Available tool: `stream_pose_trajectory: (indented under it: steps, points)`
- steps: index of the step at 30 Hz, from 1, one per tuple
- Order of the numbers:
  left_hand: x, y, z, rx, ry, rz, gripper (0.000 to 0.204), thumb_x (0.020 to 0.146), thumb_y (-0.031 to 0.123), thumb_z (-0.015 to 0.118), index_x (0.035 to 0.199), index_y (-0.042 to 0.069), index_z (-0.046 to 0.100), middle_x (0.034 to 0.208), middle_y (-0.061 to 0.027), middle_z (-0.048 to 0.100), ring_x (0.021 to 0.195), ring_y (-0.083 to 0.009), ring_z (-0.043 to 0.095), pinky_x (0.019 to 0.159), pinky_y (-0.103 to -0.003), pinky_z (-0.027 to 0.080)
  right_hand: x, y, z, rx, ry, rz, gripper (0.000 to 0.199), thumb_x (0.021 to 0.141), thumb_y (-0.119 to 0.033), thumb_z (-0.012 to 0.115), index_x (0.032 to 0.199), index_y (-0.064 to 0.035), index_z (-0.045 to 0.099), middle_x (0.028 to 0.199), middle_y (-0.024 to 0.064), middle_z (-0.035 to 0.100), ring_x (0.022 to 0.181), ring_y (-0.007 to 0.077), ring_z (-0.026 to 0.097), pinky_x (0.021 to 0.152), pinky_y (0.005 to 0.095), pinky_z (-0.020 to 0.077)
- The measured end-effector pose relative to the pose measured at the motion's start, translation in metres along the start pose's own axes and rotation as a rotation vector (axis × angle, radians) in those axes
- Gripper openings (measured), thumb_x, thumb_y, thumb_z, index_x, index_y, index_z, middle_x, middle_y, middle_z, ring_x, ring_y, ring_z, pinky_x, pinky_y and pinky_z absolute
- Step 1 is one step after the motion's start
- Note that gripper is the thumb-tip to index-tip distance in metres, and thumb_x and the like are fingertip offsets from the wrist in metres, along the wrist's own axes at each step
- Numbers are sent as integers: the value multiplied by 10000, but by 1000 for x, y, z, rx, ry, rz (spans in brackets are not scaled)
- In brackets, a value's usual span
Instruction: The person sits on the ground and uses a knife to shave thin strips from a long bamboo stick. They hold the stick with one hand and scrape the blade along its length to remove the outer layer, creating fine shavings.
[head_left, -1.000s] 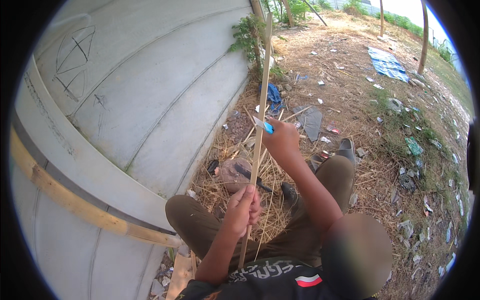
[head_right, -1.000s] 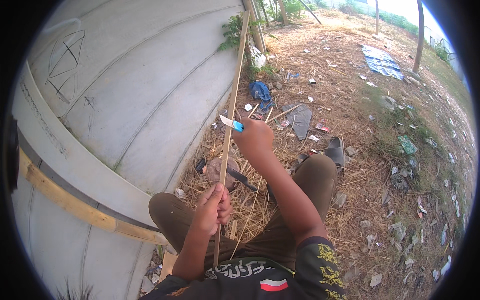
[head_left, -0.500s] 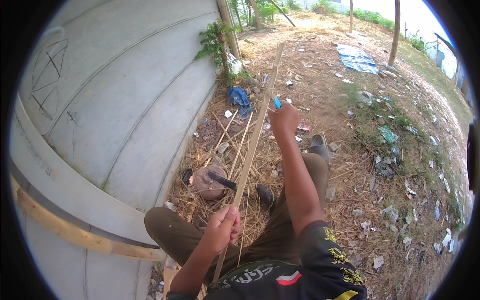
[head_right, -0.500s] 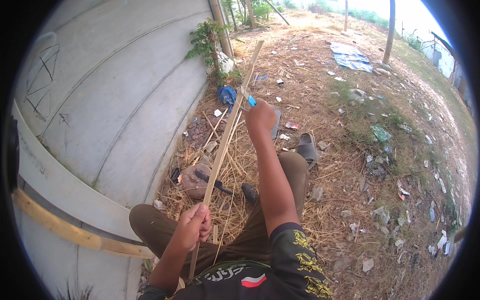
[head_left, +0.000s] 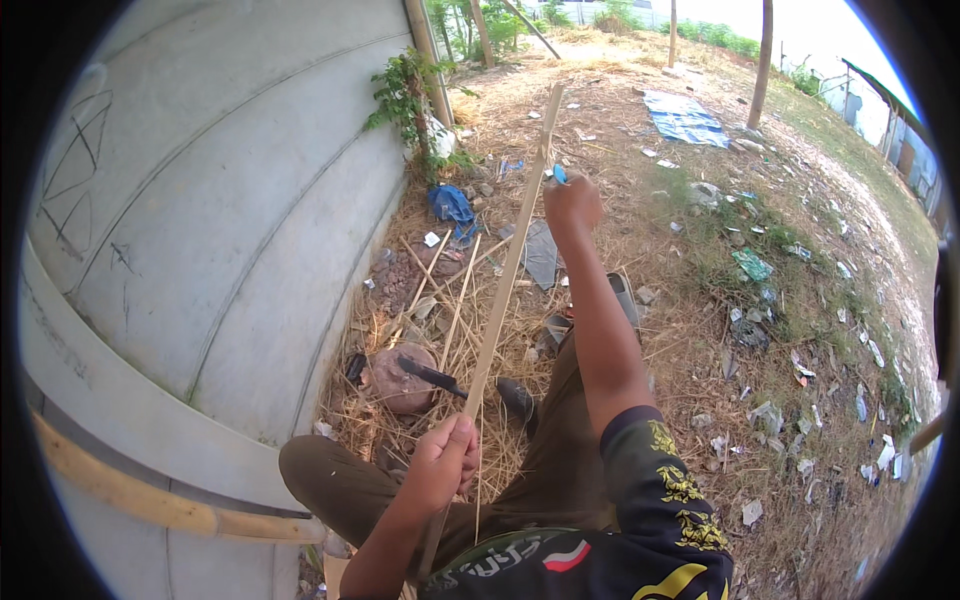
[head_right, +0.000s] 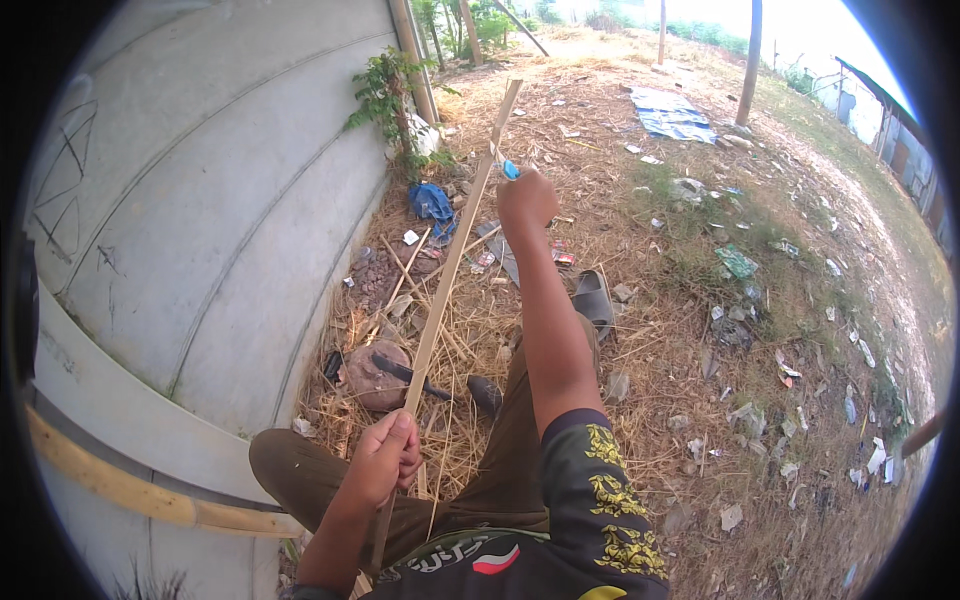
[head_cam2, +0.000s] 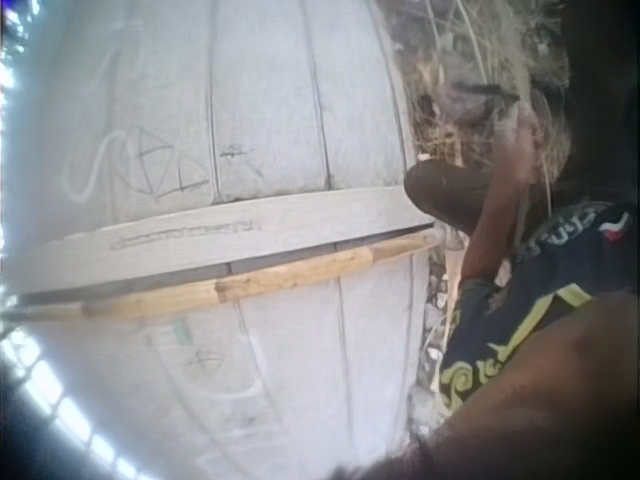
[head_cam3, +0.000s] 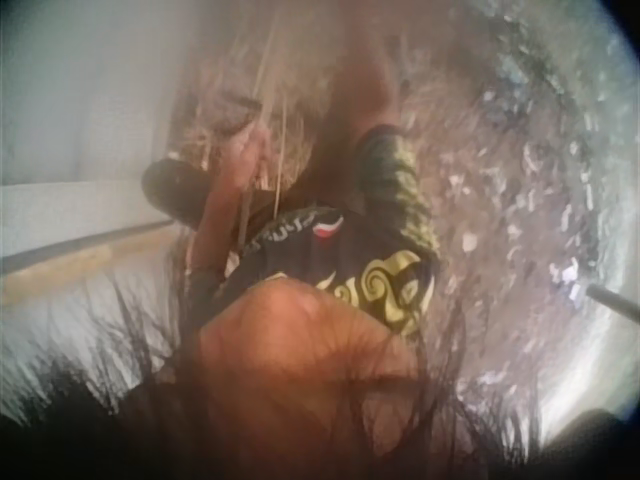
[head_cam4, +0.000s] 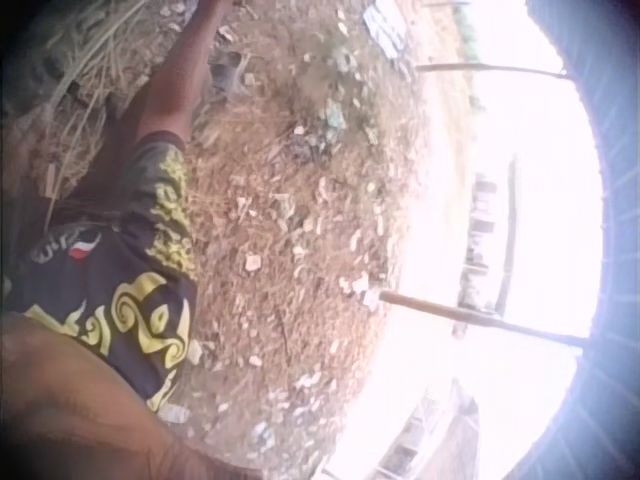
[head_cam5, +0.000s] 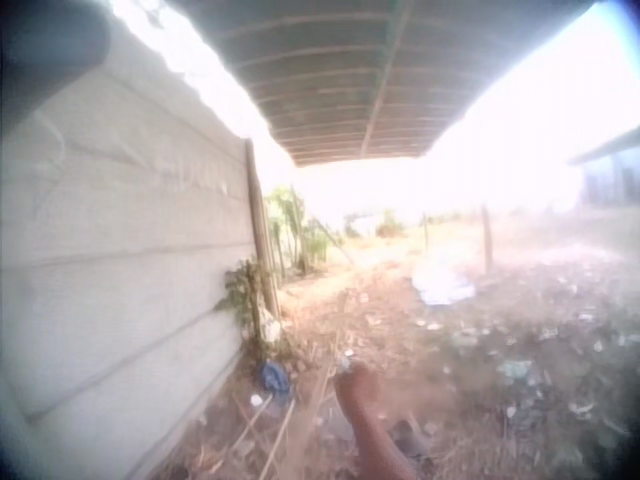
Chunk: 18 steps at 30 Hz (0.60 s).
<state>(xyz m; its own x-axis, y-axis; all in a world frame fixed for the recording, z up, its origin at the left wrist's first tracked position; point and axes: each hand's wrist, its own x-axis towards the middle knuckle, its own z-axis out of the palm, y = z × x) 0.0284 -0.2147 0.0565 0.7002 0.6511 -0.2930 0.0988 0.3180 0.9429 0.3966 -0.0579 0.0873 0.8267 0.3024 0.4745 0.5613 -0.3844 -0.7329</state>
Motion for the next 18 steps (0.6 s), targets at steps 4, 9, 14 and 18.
stream_pose_trajectory:
  steps: [4, 9, 14, 18]
  points:
    - [9, 1, -6, 10, -41, -36, 316, 1097, 316, 381, 872, 100, 435, 630, 52, 358, 483, -39, 324, 420, -213, 295, 14, 8, 9, 14, -40, 47, 181, 805, -231, 696, 870, -65, 730, 790, 166, 717, 800, 349, 716, 682, 456, 552]
    - [57, 8, -24, 45, -85, -53, 263, 1080, 306, 441, 930, 93, 478, 635, 52, 353, 492, -32, 318, 428, -208, 273, 18, 47, 62, 385, -667, 388, 283, 826, -263, 691, 786, 16, 676, 691, 185, 660, 686, 308, 681, 628, 443, 518]
    - [111, -11, -81, 165, 229, 22, 196, 1057, 238, 465, 951, 73, 475, 644, 30, 443, 479, -51, 400, 414, -243, 349, -57, 0, 45, -123, -728, -282, 350, 849, -347, 650, 876, -8, 732, 777, 211, 691, 765, 350, 702, 692, 452, 551]
    - [137, -50, -117, 207, 358, -41, 242, 1058, 270, 456, 1028, 44, 538, 613, 25, 407, 455, -98, 388, 420, -274, 313, -133, -17, 64, -267, -801, -768, 284, 833, -326, 648, 787, -52, 707, 799, 159, 706, 726, 372, 693, 671, 473, 559]
